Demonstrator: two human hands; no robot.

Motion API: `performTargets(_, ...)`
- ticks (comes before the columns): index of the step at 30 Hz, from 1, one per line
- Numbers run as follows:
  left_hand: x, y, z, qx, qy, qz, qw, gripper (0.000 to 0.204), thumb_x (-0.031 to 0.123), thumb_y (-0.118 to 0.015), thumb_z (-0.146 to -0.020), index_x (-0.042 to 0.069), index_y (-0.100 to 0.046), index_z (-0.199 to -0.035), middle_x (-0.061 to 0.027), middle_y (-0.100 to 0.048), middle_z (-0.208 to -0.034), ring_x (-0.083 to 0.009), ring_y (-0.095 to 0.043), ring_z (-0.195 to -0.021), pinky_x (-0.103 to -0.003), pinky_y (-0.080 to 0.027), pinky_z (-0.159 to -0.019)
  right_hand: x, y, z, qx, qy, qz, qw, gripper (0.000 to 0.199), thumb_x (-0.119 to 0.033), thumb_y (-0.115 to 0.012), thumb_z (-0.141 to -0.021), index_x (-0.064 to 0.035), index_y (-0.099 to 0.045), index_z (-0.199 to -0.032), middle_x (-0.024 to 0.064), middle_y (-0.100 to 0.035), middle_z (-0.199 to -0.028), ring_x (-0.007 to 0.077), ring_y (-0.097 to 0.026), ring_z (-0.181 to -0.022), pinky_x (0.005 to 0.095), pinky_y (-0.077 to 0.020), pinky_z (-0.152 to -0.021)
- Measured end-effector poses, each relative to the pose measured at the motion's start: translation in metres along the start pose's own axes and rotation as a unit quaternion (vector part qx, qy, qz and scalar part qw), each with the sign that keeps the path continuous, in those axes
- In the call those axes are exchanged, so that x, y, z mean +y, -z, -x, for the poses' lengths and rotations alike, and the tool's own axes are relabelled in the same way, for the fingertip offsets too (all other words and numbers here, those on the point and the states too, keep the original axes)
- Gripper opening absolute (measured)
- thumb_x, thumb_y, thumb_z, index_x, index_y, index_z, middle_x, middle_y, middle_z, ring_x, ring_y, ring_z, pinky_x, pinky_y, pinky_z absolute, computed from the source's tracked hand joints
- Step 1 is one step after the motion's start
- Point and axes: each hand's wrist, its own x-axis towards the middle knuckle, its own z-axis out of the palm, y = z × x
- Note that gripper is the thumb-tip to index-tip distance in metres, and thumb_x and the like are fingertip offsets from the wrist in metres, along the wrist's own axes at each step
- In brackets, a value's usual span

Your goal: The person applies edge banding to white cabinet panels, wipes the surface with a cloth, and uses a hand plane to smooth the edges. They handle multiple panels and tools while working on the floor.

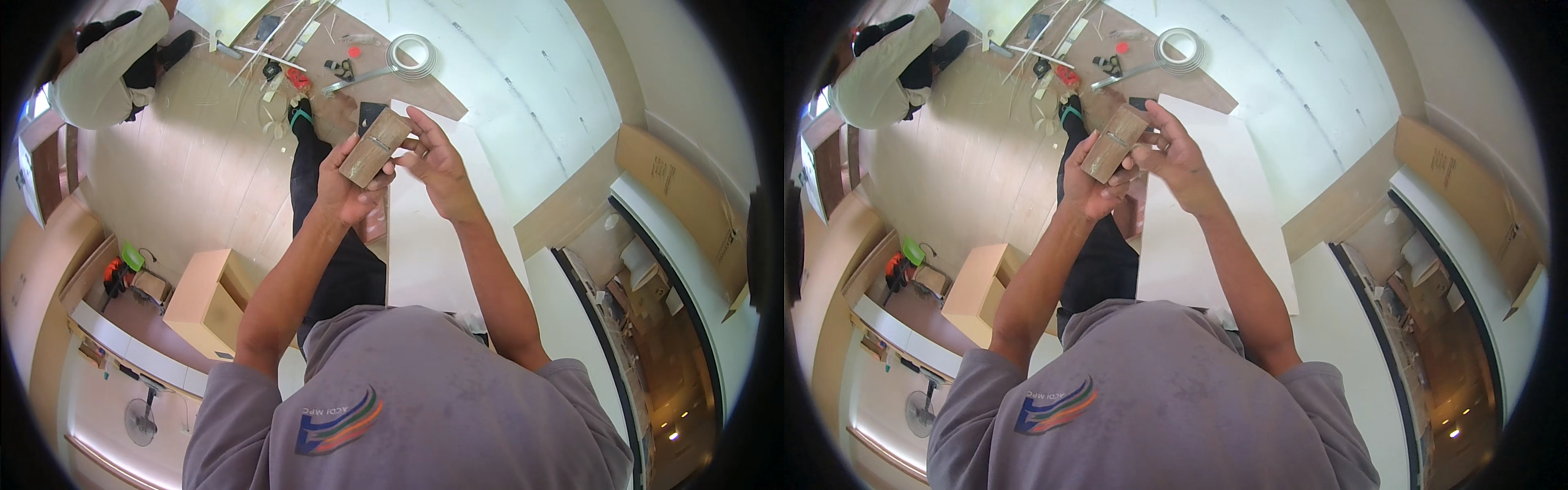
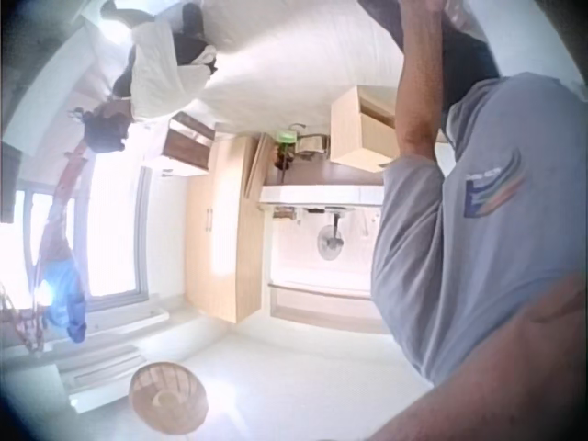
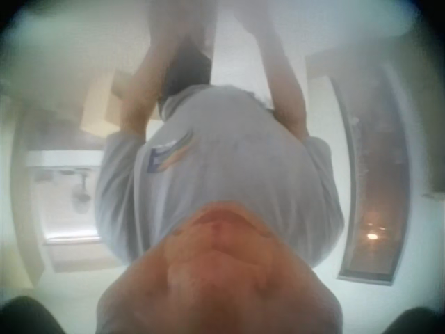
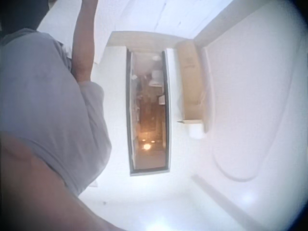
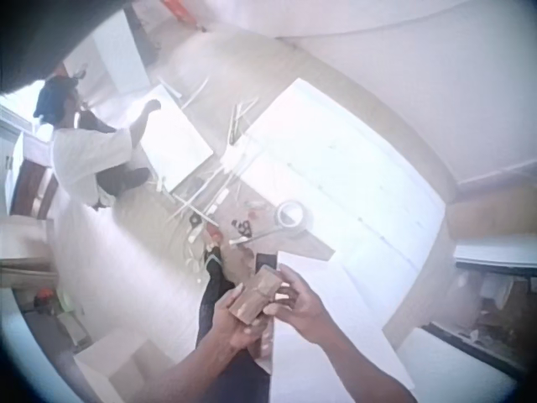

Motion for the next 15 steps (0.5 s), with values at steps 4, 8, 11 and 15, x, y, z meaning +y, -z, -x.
performTargets(4, -0.012, -0.032, -0.004, 0.054, -0.035, -0.022, 0.998, 0.056, 0.044, -0.044, -0.107, -0.001, -0.055, -0.139, -0.021, -0.068, -0.105, -0.0219, -0.062, -0.068, -0.026, -0.043, -0.042, -0.002, -0.009, -0.003, 0.044, 0.058, 0.171, 0.983, 0.096, -0.024, -0.088, -0.085, 0.002, -0.032, -0.159, 0.0173, -0.056, -0.14, 0.023, -0.06, -0.121, 0.0368, -0.0522, -0.1)
performTargets(8, -0.018, -0.041, -0.002, 0.087, -0.053, -0.038, 0.994, 0.054, 0.043, -0.045, -0.107, -0.002, -0.058, -0.133, -0.0178, -0.07, -0.101, -0.0215, -0.062, -0.066, -0.026, -0.045, -0.044, 0.0, -0.014, -0.01, 0.093, 0.055, 0.177, 0.978, 0.086, -0.024, -0.091, -0.08, 0.003, -0.047, -0.148, 0.0152, -0.064, -0.126, 0.0213, -0.066, -0.106, 0.0339, -0.0553, -0.091)
performTargets(11, -0.016, -0.033, -0.001, 0.084, -0.048, -0.076, 0.992, 0.053, 0.043, -0.045, -0.107, -0.001, -0.059, -0.131, -0.018, -0.071, -0.098, -0.0216, -0.062, -0.065, -0.025, -0.045, -0.045, -0.002, -0.016, -0.016, 0.113, 0.053, 0.153, 0.98, 0.065, -0.024, -0.086, -0.085, 0.0026, -0.057, -0.137, 0.0118, -0.069, -0.113, 0.0173, -0.068, -0.094, 0.0314, -0.0571, -0.079)
performTargets(15, -0.018, -0.028, 0.003, 0.063, -0.046, -0.112, 0.991, 0.052, 0.043, -0.046, -0.107, 0.0, -0.06, -0.13, -0.0184, -0.071, -0.098, -0.0212, -0.064, -0.067, -0.025, -0.046, -0.045, 0.003, -0.003, -0.024, 0.167, -0.031, 0.041, 0.985, 0.044, -0.033, -0.067, -0.102, 0.0003, -0.063, -0.13, 0.0075, -0.07, -0.103, 0.012, -0.065, -0.083, 0.0288, -0.0542, -0.065)
